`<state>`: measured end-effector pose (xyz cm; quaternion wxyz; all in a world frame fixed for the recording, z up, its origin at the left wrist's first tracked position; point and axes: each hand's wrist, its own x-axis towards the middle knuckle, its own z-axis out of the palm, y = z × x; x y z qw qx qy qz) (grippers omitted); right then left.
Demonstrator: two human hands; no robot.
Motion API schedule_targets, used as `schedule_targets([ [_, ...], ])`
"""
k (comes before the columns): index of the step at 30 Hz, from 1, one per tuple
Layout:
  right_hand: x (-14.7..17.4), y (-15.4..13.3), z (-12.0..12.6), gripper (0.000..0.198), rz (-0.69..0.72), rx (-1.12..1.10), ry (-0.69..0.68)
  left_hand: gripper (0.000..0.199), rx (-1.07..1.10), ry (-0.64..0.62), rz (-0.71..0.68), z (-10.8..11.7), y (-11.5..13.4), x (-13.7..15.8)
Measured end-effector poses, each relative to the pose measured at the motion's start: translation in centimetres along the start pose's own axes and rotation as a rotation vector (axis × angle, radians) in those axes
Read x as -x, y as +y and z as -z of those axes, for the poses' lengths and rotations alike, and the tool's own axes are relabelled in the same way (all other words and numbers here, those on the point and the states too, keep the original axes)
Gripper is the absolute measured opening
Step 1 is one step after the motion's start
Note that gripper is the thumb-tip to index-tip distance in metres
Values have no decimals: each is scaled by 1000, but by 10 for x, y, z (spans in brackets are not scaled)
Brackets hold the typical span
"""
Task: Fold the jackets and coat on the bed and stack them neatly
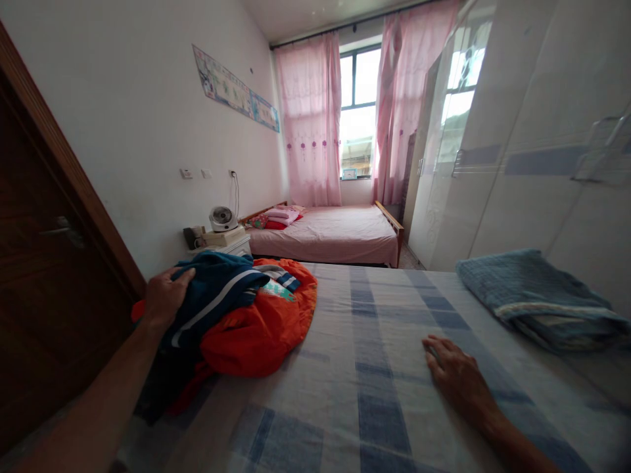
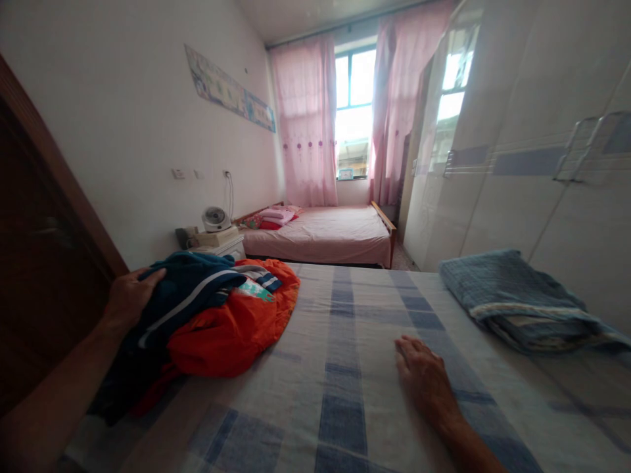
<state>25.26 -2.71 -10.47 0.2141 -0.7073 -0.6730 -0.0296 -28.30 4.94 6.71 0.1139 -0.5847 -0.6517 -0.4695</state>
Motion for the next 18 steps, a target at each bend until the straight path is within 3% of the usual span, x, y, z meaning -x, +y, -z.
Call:
schedule_targets([
  [3,0,-1,0,38,3,22,1,45,39,131,14,0,32,-7],
  [6,1,-3,2,38,-6,32,-6,45,91,227,-57,1,76,-9],
  [10,1,-5,4,38,-6,38,-12,37,139,269,-266,-3,130,0],
  [13,1,-5,5,38,2,44,-11,31,154,126,-441,-19,154,21],
  [18,2,-4,5,38,5,42,-18,20,78,-363,-738,-57,165,75],
])
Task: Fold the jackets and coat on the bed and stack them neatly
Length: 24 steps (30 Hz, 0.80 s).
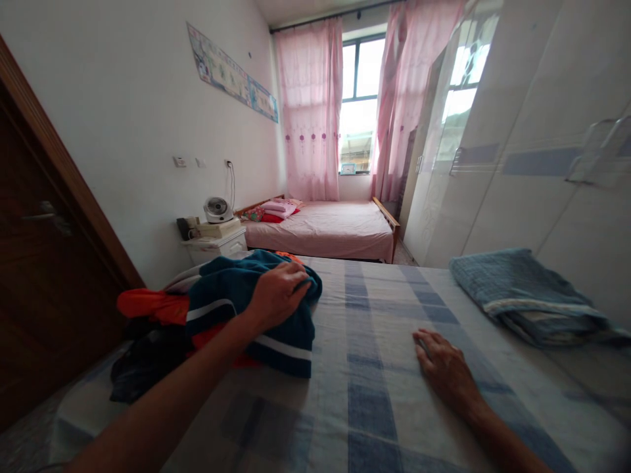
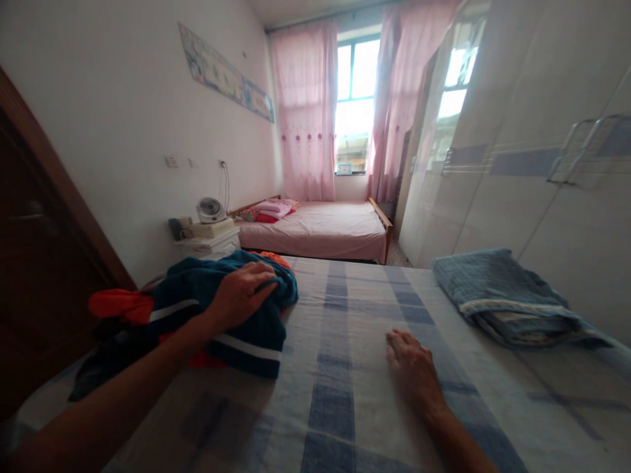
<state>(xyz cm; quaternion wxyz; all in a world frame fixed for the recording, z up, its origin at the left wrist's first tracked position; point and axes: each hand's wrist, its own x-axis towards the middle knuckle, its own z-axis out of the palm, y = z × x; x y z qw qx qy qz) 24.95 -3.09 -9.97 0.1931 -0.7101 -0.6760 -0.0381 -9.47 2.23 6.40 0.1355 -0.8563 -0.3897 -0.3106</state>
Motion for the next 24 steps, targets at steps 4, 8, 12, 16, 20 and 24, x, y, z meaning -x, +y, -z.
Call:
schedule_targets([
  [4,0,0,-1,38,-1,-3,5,21,61,150,16,-7,13,-5],
  [8,-2,3,-4,39,1,-12,0,16,275,533,45,18,30,-32],
  [12,-3,4,-3,38,18,-21,-3,16,516,648,50,19,76,-39],
  [16,-2,0,3,37,41,-36,-24,20,574,154,-162,-16,126,-16],
  [20,-1,-4,10,37,49,-65,-32,26,562,-94,-216,-35,136,18],
  [24,0,-8,16,37,15,-113,-47,31,437,-56,-74,-23,98,51],
])
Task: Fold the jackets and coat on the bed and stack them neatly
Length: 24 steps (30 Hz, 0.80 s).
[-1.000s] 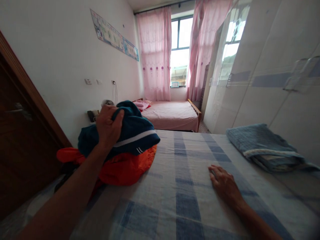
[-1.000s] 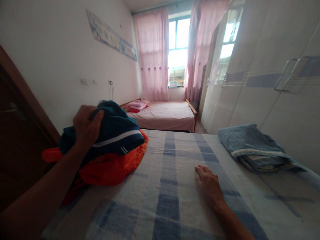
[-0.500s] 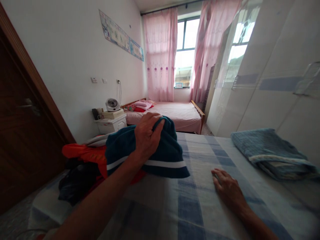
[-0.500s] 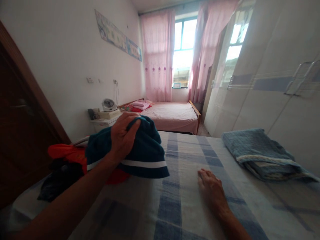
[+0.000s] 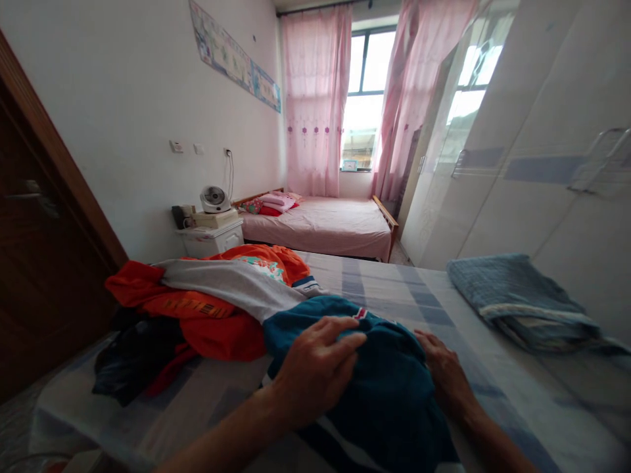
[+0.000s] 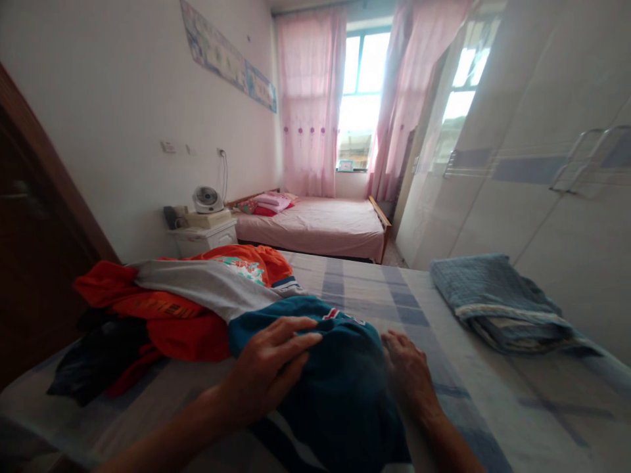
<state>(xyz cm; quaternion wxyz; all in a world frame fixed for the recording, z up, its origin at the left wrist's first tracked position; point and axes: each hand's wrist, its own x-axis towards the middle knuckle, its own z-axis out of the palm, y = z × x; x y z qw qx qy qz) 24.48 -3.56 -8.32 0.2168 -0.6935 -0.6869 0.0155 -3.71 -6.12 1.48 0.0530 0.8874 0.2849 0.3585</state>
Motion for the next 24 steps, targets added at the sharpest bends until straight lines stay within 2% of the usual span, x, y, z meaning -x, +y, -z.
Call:
schedule_targets([
  [4,1,-7,4,37,38,-154,20,42,-216,-2,209,27,-40,37],
  [7,1,-9,8,37,59,-322,-5,39,-279,15,329,31,-60,60],
  [9,0,-9,17,38,-4,-419,-11,38,-267,89,432,28,-65,72],
  [11,-2,-15,34,39,-82,-471,30,40,-229,218,596,25,-66,80],
  [12,-2,-20,45,40,-100,-484,56,43,-184,282,699,24,-66,82],
  [14,1,-40,69,41,-52,-498,68,48,-10,372,894,23,-68,84],
  [16,8,-67,88,42,93,-476,4,49,265,395,1008,23,-73,81],
  [18,18,-92,94,50,295,-384,-78,46,580,382,1075,22,-78,75],
  [20,28,-109,88,51,424,-281,-118,44,842,399,1108,22,-82,66],
  [21,32,-113,83,42,442,-249,-124,44,926,439,1099,22,-83,60],
  [23,36,-114,72,21,411,-253,-132,41,991,553,1007,25,-84,43],
  [24,38,-111,69,19,383,-286,-129,38,989,598,933,28,-83,31],
])
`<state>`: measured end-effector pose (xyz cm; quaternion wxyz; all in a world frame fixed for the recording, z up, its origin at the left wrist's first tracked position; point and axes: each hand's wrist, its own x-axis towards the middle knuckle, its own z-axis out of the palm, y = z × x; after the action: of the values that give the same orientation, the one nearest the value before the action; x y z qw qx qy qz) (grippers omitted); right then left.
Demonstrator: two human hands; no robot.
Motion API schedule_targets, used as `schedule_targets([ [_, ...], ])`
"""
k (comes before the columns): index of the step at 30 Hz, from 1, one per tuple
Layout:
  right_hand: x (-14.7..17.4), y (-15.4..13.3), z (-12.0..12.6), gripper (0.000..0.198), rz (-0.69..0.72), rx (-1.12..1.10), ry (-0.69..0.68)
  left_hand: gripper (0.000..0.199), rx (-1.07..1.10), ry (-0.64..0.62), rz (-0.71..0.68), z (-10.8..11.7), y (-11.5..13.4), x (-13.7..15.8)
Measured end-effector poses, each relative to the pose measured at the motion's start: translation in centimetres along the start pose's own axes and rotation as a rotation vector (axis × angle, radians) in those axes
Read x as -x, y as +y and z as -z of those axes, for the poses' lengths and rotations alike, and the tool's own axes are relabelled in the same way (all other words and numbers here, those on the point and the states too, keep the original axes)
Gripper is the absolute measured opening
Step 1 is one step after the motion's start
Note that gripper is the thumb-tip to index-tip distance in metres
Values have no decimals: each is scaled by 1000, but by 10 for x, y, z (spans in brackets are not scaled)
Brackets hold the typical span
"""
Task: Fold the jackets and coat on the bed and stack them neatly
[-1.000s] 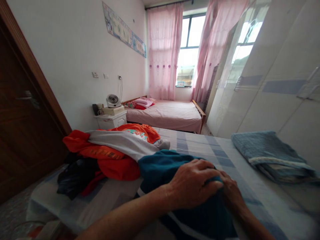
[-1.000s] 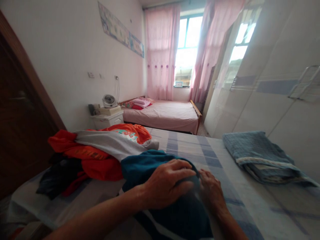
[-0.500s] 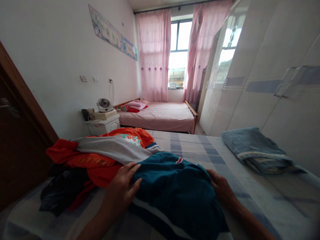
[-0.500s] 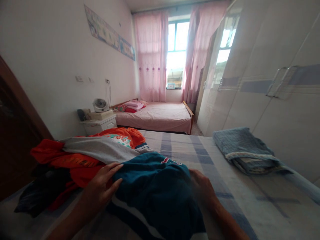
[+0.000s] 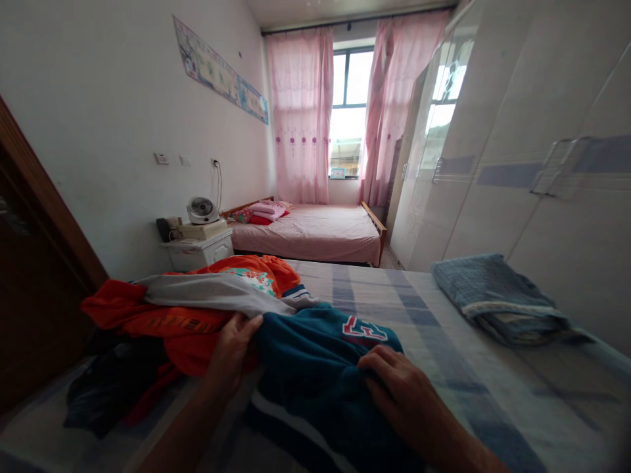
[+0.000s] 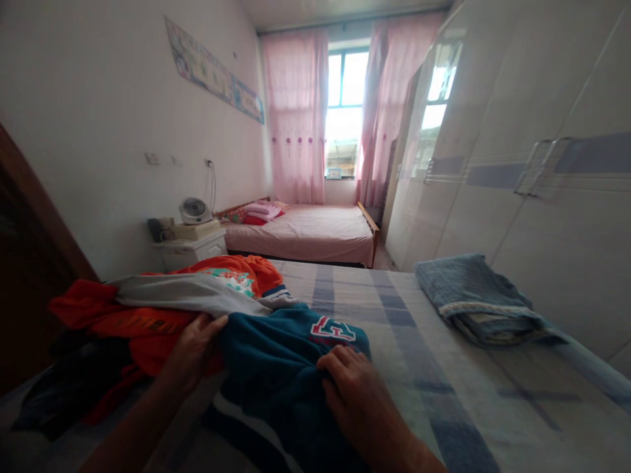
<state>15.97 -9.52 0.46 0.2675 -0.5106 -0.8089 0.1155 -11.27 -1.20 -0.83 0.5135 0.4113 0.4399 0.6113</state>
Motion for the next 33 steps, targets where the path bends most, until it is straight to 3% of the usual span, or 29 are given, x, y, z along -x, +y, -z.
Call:
schedule_targets([
  [3,9,12,2,16,-62,-119,88,24,-26,-103,-231,-46,28,-22],
  [5,17,21,7,14,-126,-161,186,18,-133,-252,-390,-96,46,-39],
  [7,26,34,12,17,-230,-176,283,32,-314,-451,-528,-154,56,-55],
  [8,31,42,15,20,-293,-177,327,38,-473,-562,-597,-184,57,-60],
  [10,44,62,18,27,-427,-154,402,38,-562,-687,-638,-234,51,-62],
  [12,59,85,20,32,-543,-99,442,38,-637,-793,-672,-262,38,-54],
  [13,67,97,20,34,-591,-69,441,38,-676,-841,-689,-265,30,-47],
  [15,83,115,21,36,-665,-17,407,35,-750,-919,-719,-249,15,-32],
  [17,97,123,21,37,-713,5,402,32,-804,-909,-747,-210,3,-22],
  [18,102,121,21,38,-724,10,421,32,-828,-859,-758,-186,-1,-21],
  [19,106,116,21,39,-723,14,448,32,-866,-714,-765,-161,-4,-22],
  [21,108,98,21,37,-646,48,501,35,-901,-461,-671,-113,-10,-28],
  [22,106,85,20,35,-564,84,513,37,-914,-394,-604,-92,-13,-32],
  [24,98,58,16,34,-333,186,490,40,-927,-381,-520,-61,-19,-35],
  [27,74,22,3,58,-14,347,366,42,-873,-488,-446,-43,-29,-23],
  [29,55,8,-10,76,86,436,299,41,-818,-577,-440,-47,-34,-6],
  [33,25,11,-29,70,-10,550,324,57,-802,-783,-538,-71,-43,24],
])
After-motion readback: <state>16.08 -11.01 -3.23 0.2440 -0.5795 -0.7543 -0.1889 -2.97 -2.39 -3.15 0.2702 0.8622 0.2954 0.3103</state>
